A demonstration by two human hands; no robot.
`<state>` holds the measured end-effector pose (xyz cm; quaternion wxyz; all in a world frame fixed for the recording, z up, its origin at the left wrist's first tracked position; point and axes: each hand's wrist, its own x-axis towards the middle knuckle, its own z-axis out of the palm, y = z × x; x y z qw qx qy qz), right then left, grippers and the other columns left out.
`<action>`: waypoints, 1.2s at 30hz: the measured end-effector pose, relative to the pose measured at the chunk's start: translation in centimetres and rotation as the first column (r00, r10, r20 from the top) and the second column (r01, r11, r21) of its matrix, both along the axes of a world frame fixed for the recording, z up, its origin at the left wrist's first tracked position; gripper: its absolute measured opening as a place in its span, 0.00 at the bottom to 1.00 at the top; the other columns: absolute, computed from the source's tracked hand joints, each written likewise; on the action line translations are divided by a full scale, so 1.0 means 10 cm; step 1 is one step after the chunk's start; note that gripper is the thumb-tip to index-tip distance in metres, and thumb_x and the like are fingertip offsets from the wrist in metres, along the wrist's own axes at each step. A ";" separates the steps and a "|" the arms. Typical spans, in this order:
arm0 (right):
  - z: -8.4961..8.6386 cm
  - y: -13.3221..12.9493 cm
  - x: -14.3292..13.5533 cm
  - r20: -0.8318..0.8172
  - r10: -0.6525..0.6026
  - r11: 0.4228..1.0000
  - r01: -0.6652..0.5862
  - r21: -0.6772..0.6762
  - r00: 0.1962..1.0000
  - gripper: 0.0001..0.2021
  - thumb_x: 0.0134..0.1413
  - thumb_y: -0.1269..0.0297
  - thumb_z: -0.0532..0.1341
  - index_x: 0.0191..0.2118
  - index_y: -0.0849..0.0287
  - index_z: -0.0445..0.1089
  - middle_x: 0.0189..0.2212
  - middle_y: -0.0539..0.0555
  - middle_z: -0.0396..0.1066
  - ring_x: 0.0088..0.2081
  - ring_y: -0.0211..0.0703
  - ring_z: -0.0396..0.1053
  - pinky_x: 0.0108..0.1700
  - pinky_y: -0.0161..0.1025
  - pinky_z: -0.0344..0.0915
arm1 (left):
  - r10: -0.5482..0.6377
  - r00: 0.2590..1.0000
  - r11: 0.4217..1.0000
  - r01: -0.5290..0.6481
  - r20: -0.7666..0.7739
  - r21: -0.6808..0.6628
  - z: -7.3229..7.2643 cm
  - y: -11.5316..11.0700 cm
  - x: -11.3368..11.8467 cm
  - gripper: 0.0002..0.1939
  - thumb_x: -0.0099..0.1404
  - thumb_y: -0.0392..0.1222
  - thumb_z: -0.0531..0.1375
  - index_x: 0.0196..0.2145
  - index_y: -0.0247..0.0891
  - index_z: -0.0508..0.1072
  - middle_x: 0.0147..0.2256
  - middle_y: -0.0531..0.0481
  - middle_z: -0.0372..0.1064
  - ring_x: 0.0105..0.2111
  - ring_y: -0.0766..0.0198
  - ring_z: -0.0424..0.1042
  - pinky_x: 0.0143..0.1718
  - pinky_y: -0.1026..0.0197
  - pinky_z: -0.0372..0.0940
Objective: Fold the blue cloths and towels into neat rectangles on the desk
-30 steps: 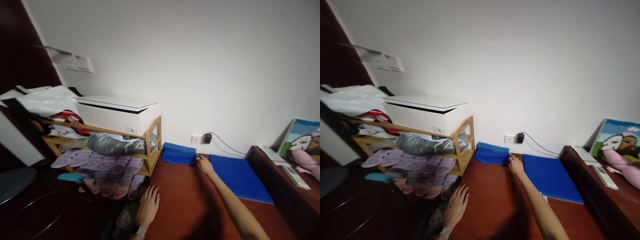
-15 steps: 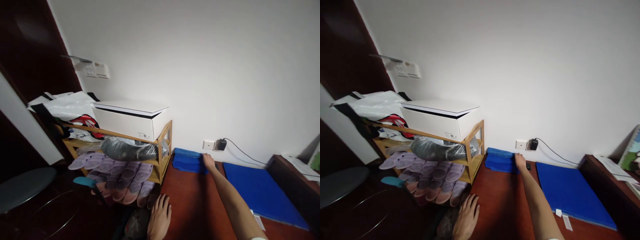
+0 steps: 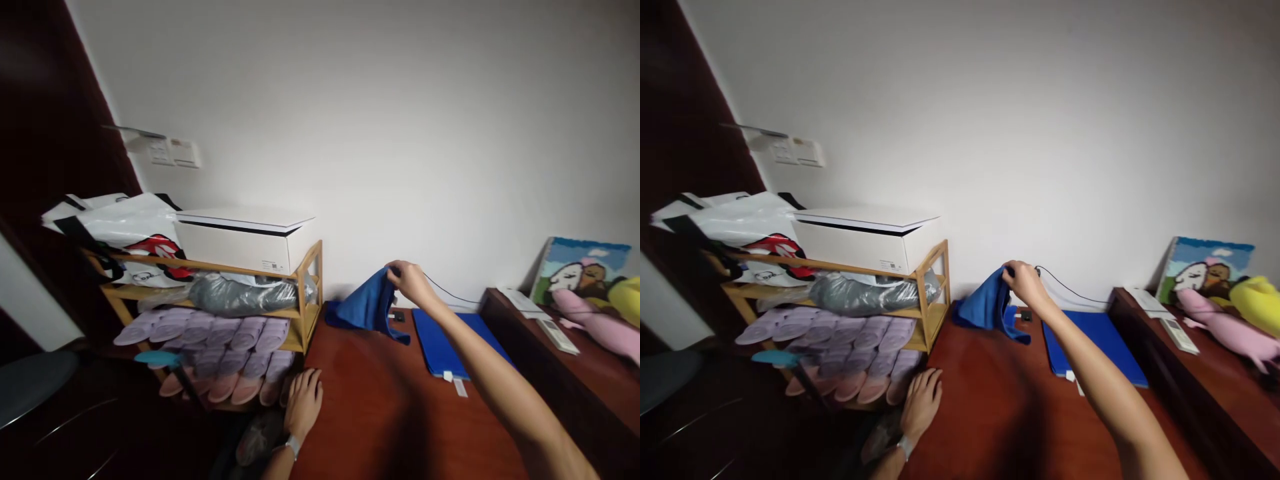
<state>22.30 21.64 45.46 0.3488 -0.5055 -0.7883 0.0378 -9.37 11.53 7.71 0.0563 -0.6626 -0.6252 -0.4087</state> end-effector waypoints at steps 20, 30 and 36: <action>-0.29 -2.15 0.44 -0.703 0.208 0.730 -0.587 -0.351 0.680 0.29 0.58 0.33 0.70 0.46 0.56 0.84 0.36 0.54 0.82 0.36 0.45 0.76 0.41 0.42 0.73 | -0.515 0.354 0.738 0.645 0.781 0.195 2.66 -1.19 1.74 0.26 0.63 0.61 0.72 0.50 0.42 0.78 0.45 0.44 0.80 0.46 0.54 0.80 0.51 0.53 0.76; -0.25 -2.37 0.53 -0.769 0.243 0.673 -0.674 -0.306 0.591 0.28 0.50 0.42 0.79 0.48 0.57 0.80 0.26 0.43 0.71 0.28 0.37 0.70 0.34 0.38 0.70 | -0.648 0.497 0.668 0.735 0.577 0.118 3.02 -1.48 1.57 0.19 0.67 0.52 0.70 0.52 0.45 0.82 0.53 0.43 0.81 0.56 0.49 0.78 0.61 0.49 0.71; -0.27 -2.50 0.44 -0.789 0.170 0.689 -0.643 -0.334 0.591 0.25 0.44 0.43 0.82 0.39 0.57 0.80 0.27 0.45 0.71 0.28 0.35 0.66 0.29 0.35 0.63 | -0.643 0.525 0.684 0.721 0.558 0.109 3.08 -1.51 1.52 0.15 0.62 0.54 0.73 0.40 0.42 0.82 0.39 0.47 0.82 0.42 0.54 0.80 0.48 0.55 0.75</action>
